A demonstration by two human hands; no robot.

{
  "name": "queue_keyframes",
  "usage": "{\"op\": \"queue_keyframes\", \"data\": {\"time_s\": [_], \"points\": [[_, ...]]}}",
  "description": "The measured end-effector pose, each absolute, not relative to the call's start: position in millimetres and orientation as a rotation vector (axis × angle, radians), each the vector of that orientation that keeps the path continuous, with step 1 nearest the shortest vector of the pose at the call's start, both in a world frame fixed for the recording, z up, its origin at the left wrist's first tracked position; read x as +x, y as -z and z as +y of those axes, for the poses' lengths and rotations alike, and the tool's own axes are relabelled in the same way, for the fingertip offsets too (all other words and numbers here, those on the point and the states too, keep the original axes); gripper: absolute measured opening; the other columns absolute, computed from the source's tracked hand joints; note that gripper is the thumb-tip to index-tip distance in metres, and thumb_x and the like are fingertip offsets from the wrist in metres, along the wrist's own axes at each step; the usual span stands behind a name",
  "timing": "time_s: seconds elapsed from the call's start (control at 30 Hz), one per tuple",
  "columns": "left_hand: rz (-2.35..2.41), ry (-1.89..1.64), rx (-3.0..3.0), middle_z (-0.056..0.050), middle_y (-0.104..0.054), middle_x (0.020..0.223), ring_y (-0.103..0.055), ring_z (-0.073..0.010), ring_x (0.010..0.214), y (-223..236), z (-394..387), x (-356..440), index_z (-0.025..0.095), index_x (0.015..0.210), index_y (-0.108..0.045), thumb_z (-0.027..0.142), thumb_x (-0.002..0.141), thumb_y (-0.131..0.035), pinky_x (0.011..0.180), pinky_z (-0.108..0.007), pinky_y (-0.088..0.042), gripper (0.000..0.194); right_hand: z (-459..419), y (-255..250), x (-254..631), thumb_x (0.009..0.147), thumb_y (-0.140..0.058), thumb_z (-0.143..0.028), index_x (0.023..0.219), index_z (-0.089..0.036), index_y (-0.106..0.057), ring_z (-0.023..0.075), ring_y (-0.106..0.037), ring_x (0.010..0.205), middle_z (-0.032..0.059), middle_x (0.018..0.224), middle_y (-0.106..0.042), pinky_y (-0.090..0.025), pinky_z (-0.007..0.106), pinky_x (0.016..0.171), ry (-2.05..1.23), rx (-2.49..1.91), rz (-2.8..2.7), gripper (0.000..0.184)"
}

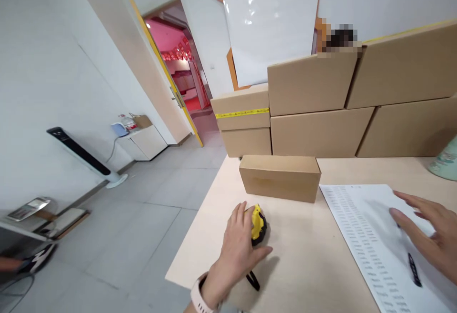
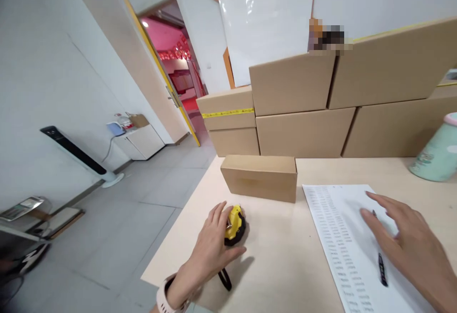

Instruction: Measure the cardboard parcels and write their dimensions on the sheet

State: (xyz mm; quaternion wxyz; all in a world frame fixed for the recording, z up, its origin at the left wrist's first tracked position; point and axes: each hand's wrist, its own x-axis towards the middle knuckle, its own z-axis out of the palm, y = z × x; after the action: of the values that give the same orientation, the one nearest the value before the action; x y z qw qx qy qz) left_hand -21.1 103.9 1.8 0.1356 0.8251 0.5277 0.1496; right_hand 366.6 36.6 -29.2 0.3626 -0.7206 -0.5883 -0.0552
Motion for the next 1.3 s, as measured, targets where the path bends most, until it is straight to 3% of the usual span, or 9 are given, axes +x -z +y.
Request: {"op": "queue_keyframes", "data": {"time_s": [0.13,0.27,0.5,0.6,0.73,0.87,1.07,1.17,1.3], "points": [[1.548,-0.462,2.229,-0.019,-0.037,0.144,-0.033,-0.036,0.132,25.4,112.8,-47.0,0.014,0.142,-0.029,0.038,0.053,-0.079,0.107,-0.051,-0.032,0.105,89.8,-11.5,310.3,0.085,-0.048,-0.056,0.136,-0.035,-0.04,0.0365,-0.042,0.129,0.0085,0.142,-0.046,-0.037,0.054,0.1,0.236,-1.596,-1.87,0.056],[1.571,-0.632,2.075,-0.016,-0.051,0.128,-0.049,-0.0342,0.114,32.8,111.6,-37.0,0.019,0.138,-0.04,0.026,0.056,-0.072,0.094,-0.05,-0.041,0.088,162.1,-40.9,262.1,0.079,-0.054,-0.062,0.139,-0.027,-0.042,0.0341,-0.031,0.137,0.0141,0.15,-0.037,-0.025,0.053,0.107,0.302,-1.466,-2.217,0.071],[1.426,-0.885,1.746,-0.014,-0.061,0.12,-0.057,-0.029,0.109,8.4,101.4,-62.0,0.014,0.127,-0.051,0.045,0.071,-0.063,0.092,-0.04,-0.046,0.066,181.4,-46.2,233.6,0.084,-0.05,-0.052,0.137,-0.025,-0.046,0.0309,-0.057,0.101,0.0136,0.114,-0.063,-0.04,0.044,0.084,0.266,-1.536,-2.264,0.06],[1.045,-1.105,1.33,-0.012,-0.068,0.111,-0.061,-0.0301,0.102,-15.7,88.7,-82.0,0.015,0.114,-0.062,0.058,0.077,-0.057,0.083,-0.038,-0.051,0.057,135.1,-27.3,224.1,0.081,-0.056,-0.034,0.14,-0.022,-0.041,0.0319,-0.053,0.105,0.0149,0.119,-0.059,-0.039,0.044,0.086,0.439,-1.377,-2.256,0.063],[0.795,-1.206,0.894,-0.012,-0.074,0.079,-0.067,-0.0263,0.066,-37.3,80.8,-88.7,0.012,0.092,-0.071,0.064,0.077,-0.055,0.059,-0.036,-0.053,0.057,81.5,21.8,223.3,0.077,-0.05,-0.007,0.145,-0.025,-0.034,0.0308,-0.052,0.112,0.0128,0.122,-0.059,-0.038,0.044,0.088,0.605,-1.228,-2.243,0.072],[0.713,-1.03,0.788,-0.012,-0.072,0.07,-0.067,-0.0254,0.057,-38.5,84.2,-75.5,0.01,0.091,-0.071,0.064,0.073,-0.061,0.046,-0.031,-0.052,0.058,56.9,56.3,234.8,0.084,-0.048,-0.005,0.143,-0.032,-0.039,0.0255,-0.056,0.112,0.0078,0.121,-0.064,-0.04,0.041,0.091,0.639,-1.127,-2.233,0.065],[0.664,-0.776,0.956,-0.013,-0.072,0.075,-0.068,-0.0209,0.064,-34.8,85.5,-44.5,0.008,0.097,-0.071,0.059,0.08,-0.057,0.052,-0.027,-0.055,0.055,30.5,10.4,220.9,0.083,-0.061,-0.035,0.128,-0.038,-0.054,0.0275,-0.065,0.102,0.0047,0.12,-0.066,-0.054,0.038,0.077,-0.3,-1.309,-1.92,0.046],[0.648,-0.706,1.045,-0.014,-0.07,0.084,-0.067,-0.0203,0.071,-36.8,84.3,-37.2,0.009,0.099,-0.07,0.056,0.077,-0.064,0.052,-0.025,-0.054,0.052,28.1,-16.7,204.6,0.081,-0.062,-0.043,0.118,-0.036,-0.061,0.0262,-0.066,0.091,0.0054,0.103,-0.07,-0.055,0.04,0.076,-0.89,-1.254,-1.711,0.038],[0.694,-0.672,1.076,-0.012,-0.065,0.098,-0.064,-0.0196,0.076,-39.5,85.1,-40.5,0.015,0.109,-0.066,0.053,0.071,-0.071,0.05,-0.025,-0.054,0.055,35.9,-25.7,194.1,0.077,-0.062,-0.055,0.096,-0.029,-0.065,0.0217,-0.062,0.075,0.0039,0.081,-0.066,-0.052,0.037,0.07,-1.31,-1.197,-1.448,0.032]]}}
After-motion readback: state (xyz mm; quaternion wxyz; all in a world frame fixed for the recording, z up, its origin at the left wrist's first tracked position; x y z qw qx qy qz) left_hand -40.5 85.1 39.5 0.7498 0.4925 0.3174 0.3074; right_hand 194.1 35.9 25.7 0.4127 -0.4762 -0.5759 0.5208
